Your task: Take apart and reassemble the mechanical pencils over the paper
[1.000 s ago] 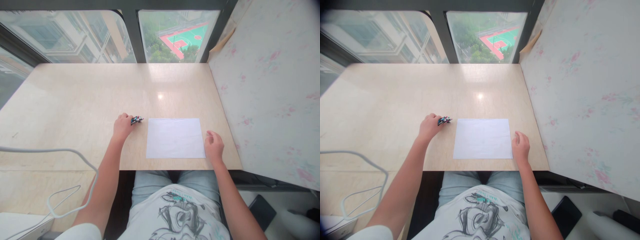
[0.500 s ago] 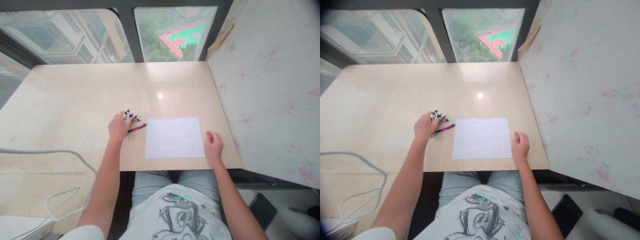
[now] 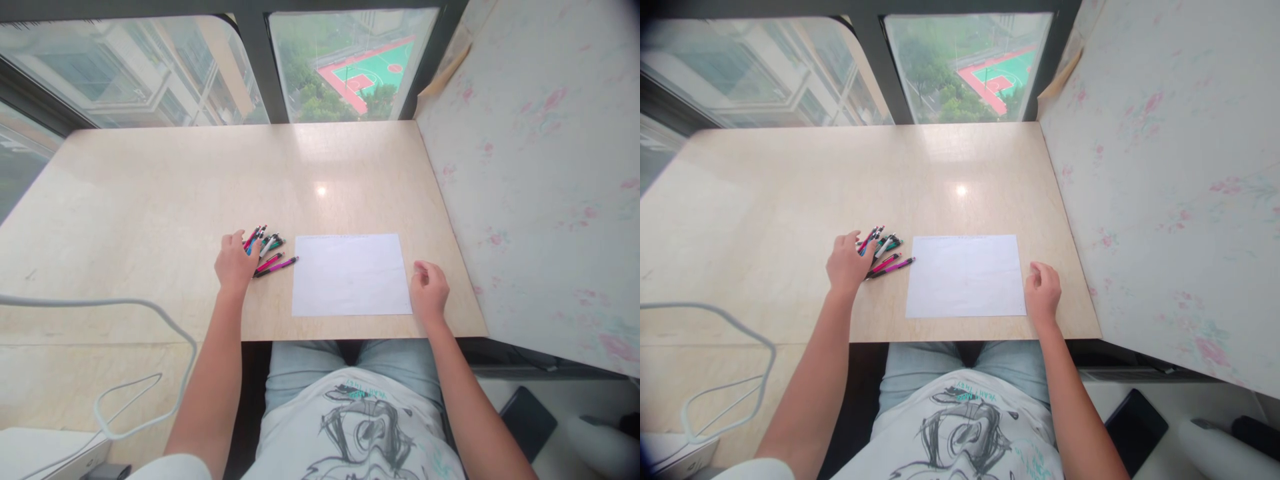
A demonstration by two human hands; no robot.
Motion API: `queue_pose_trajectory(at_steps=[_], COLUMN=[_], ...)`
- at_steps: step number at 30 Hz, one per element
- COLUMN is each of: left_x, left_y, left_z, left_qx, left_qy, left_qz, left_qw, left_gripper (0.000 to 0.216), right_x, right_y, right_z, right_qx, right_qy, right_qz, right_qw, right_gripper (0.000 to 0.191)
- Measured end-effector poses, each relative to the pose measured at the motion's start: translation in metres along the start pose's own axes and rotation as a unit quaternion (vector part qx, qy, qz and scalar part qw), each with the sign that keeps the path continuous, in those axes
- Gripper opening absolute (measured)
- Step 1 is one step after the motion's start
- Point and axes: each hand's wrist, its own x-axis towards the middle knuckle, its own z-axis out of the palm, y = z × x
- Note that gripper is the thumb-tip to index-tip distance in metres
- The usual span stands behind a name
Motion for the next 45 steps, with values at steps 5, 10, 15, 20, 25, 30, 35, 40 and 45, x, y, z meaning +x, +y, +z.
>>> queue_pose_trajectory(at_steps=[5,10,15,20,25,30,35,40,45], left_x=[-0.008,-0.014,-0.034,-0.058,-0.071,-0.087,-0.082,-0.049,-0.040], left_y=[-0.004,-0.009,-0.014,-0.021,-0.020,-0.006,-0.010,-0.025,-0.021], left_z=[0.002,-0.001,-0.004,-0.002,-0.002,0.006,0.004,-0.008,-0.010], left_qx=[-0.021,-0.045,-0.069,-0.061,-0.063,-0.051,-0.055,-0.011,-0.009], left_qy=[0.029,0.058,0.077,0.069,0.071,0.034,0.032,0.024,0.015], left_qz=[-0.008,-0.014,0.004,0.010,0.043,0.103,0.055,0.024,0.060], left_qw=[0.999,0.997,0.995,0.996,0.995,0.993,0.996,0.999,0.998], left_gripper=[0.044,0.039,0.033,0.031,0.031,0.032,0.035,0.038,0.035], right_x=[0.001,0.001,0.001,0.001,0.001,0.000,0.001,0.001,0.001], right_y=[-0.001,-0.001,0.001,0.002,0.004,0.004,0.002,0.001,-0.001], right_z=[-0.001,-0.001,0.000,0.000,0.001,0.002,0.000,0.000,0.000], right_qx=[-0.003,-0.005,-0.008,-0.006,-0.005,-0.003,-0.002,-0.002,-0.001], right_qy=[0.000,0.000,0.002,0.000,0.000,0.001,-0.005,-0.004,-0.005], right_qz=[0.001,-0.001,-0.005,-0.004,-0.006,-0.003,-0.003,-0.001,0.001], right_qw=[1.000,1.000,1.000,1.000,1.000,1.000,1.000,1.000,1.000], right_gripper=[0.028,0.028,0.028,0.027,0.028,0.028,0.028,0.027,0.027])
